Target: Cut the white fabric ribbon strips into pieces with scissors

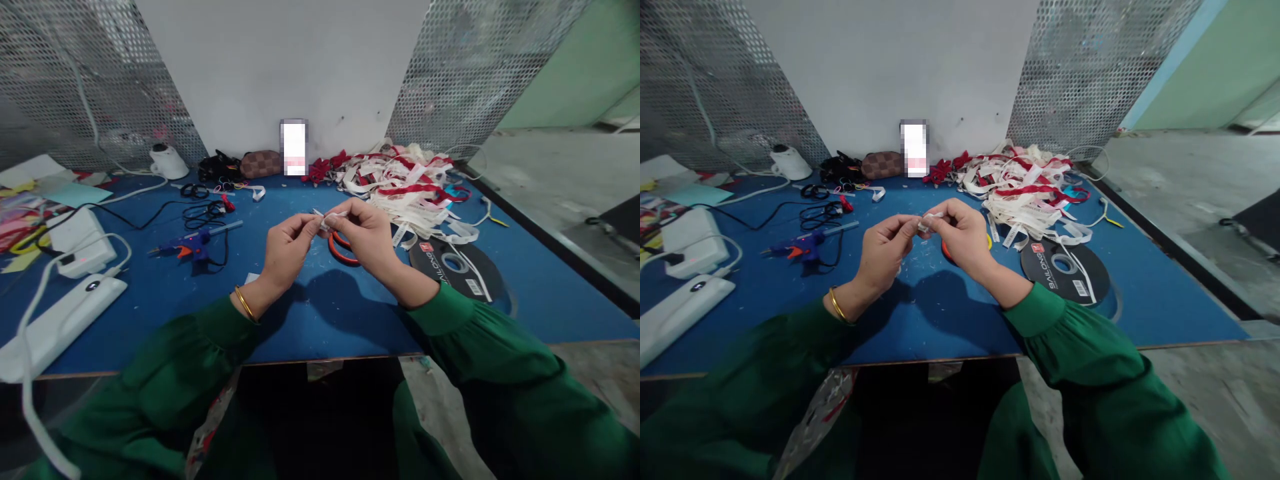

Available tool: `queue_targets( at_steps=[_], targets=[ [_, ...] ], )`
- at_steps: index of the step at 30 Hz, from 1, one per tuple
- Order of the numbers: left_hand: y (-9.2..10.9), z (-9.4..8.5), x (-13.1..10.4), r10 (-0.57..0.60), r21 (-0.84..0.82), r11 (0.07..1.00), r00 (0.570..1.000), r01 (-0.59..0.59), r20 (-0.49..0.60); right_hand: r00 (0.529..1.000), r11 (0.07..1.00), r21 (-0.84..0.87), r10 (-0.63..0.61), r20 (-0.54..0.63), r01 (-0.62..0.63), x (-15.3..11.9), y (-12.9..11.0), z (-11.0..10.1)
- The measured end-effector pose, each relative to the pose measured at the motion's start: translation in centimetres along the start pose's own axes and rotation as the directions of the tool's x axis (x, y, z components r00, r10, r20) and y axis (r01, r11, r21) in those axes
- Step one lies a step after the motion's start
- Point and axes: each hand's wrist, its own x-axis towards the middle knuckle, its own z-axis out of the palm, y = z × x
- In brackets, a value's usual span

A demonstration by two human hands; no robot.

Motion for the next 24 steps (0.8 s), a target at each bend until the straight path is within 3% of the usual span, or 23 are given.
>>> queue_targets(
  at_steps=[5, 16, 20, 24],
  targets=[
    [0.2, -0.5, 0.4, -0.033, 0.039, 0.999, 0.999, 0.034, -0.011, 0.998, 0.998, 0.003, 0.056, 0.024, -0.056, 1.0, 0.0, -1.1],
    [0.5, -0.8, 0.3, 0.153, 0.152, 0.975, 0.987, -0.160, 0.053, 1.000, 0.998, -0.056, 0.019, -0.006, -0.019, 1.7, -0.9, -2.3],
    [0.3, -0.9, 0.4, 0.179, 0.275, 0.946, 0.984, -0.173, 0.004, 1.000, 0.999, -0.046, 0.015, 0.004, -0.015, 1.7, -0.9, -2.3],
    [0.2, -1.0, 0.4, 0.154, 0.283, 0.950, 0.987, -0.136, -0.043, 1.000, 0.998, -0.056, 0.023, 0.006, -0.022, 1.5, -1.1, -2.1]
  ],
)
